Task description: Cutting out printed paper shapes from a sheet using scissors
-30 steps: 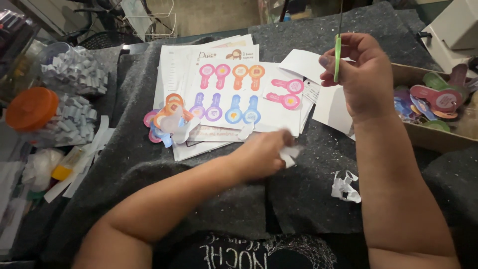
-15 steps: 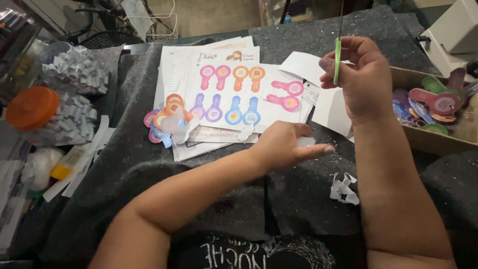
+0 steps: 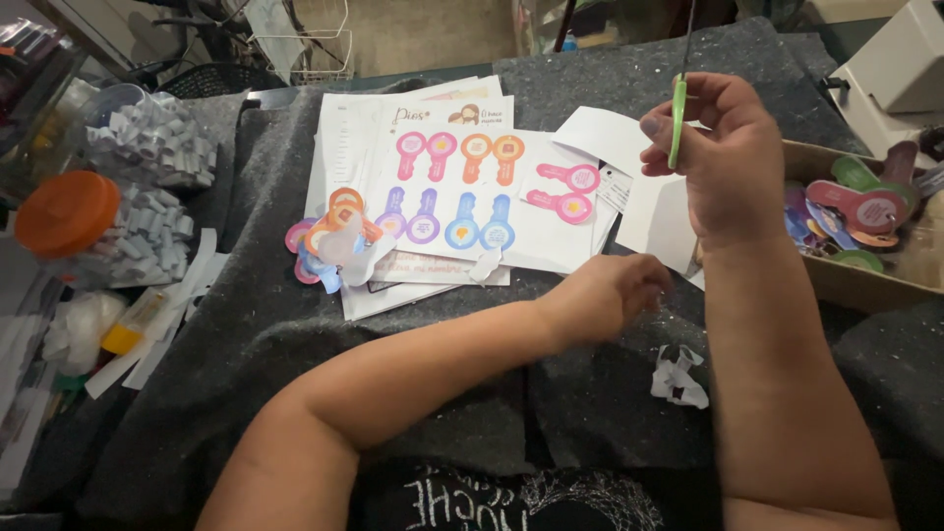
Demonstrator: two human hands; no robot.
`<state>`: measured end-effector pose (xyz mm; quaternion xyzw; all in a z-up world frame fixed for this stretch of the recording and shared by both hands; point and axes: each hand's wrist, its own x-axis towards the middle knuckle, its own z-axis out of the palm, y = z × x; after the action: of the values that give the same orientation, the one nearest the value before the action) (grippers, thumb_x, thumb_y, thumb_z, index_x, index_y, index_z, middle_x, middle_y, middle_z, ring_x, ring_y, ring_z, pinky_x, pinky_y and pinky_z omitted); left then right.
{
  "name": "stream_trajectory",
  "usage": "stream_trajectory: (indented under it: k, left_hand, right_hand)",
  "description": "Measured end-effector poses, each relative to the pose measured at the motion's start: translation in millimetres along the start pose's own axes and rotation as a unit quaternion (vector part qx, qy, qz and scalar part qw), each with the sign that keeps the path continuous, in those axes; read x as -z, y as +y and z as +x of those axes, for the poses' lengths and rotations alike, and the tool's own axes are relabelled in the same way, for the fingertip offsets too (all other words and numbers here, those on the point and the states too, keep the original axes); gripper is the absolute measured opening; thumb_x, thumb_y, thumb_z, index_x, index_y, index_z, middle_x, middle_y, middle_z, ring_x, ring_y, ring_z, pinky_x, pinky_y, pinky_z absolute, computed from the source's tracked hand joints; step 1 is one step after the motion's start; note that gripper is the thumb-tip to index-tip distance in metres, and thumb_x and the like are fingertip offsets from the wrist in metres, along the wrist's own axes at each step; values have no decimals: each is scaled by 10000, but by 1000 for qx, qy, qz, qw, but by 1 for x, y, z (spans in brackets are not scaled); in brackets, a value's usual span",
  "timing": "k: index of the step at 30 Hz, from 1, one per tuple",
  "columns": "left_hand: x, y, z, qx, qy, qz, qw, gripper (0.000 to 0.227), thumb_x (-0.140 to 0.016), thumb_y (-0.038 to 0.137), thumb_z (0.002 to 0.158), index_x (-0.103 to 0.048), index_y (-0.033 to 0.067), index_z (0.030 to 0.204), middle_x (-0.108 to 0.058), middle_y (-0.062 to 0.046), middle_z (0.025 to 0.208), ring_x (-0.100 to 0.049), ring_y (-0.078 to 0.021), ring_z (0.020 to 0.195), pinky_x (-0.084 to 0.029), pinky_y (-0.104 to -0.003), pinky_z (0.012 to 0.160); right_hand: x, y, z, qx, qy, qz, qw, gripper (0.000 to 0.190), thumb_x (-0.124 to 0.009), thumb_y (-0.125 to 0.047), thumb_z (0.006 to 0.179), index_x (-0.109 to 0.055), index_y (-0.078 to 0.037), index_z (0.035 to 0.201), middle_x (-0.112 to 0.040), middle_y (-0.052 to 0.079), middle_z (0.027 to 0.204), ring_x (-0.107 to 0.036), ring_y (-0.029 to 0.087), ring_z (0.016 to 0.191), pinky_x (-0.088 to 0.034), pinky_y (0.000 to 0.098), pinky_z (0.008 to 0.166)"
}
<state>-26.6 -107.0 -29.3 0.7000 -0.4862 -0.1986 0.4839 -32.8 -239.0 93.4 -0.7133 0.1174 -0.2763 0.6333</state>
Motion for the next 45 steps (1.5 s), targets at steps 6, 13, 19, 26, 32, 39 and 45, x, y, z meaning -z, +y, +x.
stream_trajectory:
  k: [6,13,19,26,32,39,45]
  left_hand:
    - [8,41,-2,46,-24,108,993,548,-406,567,936,-528,108,663,-630,-138,614,-595,-381,608,-437,-456,610]
    - [-1,61,-3,125,-63,152,978,563,-334,654,873,-587,154,930,-749,-122,956,-716,-400,901,-507,-534,737]
    - [11,64,-15,-57,-41,165,984,680,-545,551,869,-510,149,1417,-551,-174,1409,-591,-429,1207,-441,-526,1050]
    - [110,79,-36,200,-65,299,931,280,-647,158,879,-600,74,1143,-583,-144,1202,-578,-318,1110,-499,-452,929]
    - [125,-31,-74,225,-33,439,869,185,-624,104,808,-685,129,981,-620,-143,979,-655,-377,840,-537,-488,681]
    - [126,-30,-72,188,-13,385,904,119,-555,64,802,-669,37,786,-658,-208,833,-641,-452,750,-494,-544,639]
    - [101,5,-46,78,60,212,972,128,-582,54,840,-701,84,878,-716,-118,876,-663,-306,749,-508,-423,687]
  right_hand:
    - [0,2,1,1,1,0,1000,346,-765,-116,912,-585,-71,1205,-670,37,958,-621,126,586,-547,243,526]
    - [-1,-9,-2,-16,14,4,1000,315,-755,-96,913,-591,-86,1181,-676,28,944,-611,108,585,-545,233,546]
    - [7,3,5,2,15,47,999,371,-788,-130,901,-572,-81,1199,-676,49,935,-624,113,586,-571,236,530]
    - [8,-1,4,-15,29,46,998,348,-775,-121,873,-587,-103,1165,-678,31,921,-625,109,569,-573,237,533]
    - [4,-1,0,-8,14,19,1000,363,-772,-113,884,-586,-98,1196,-675,32,954,-627,128,584,-561,244,536]
    - [4,-7,-1,-19,22,16,999,354,-780,-128,884,-588,-114,1181,-681,19,933,-646,102,594,-567,227,546]
    - [2,-4,0,-14,21,21,999,333,-780,-101,904,-591,-95,1178,-683,31,954,-624,113,583,-566,227,534]
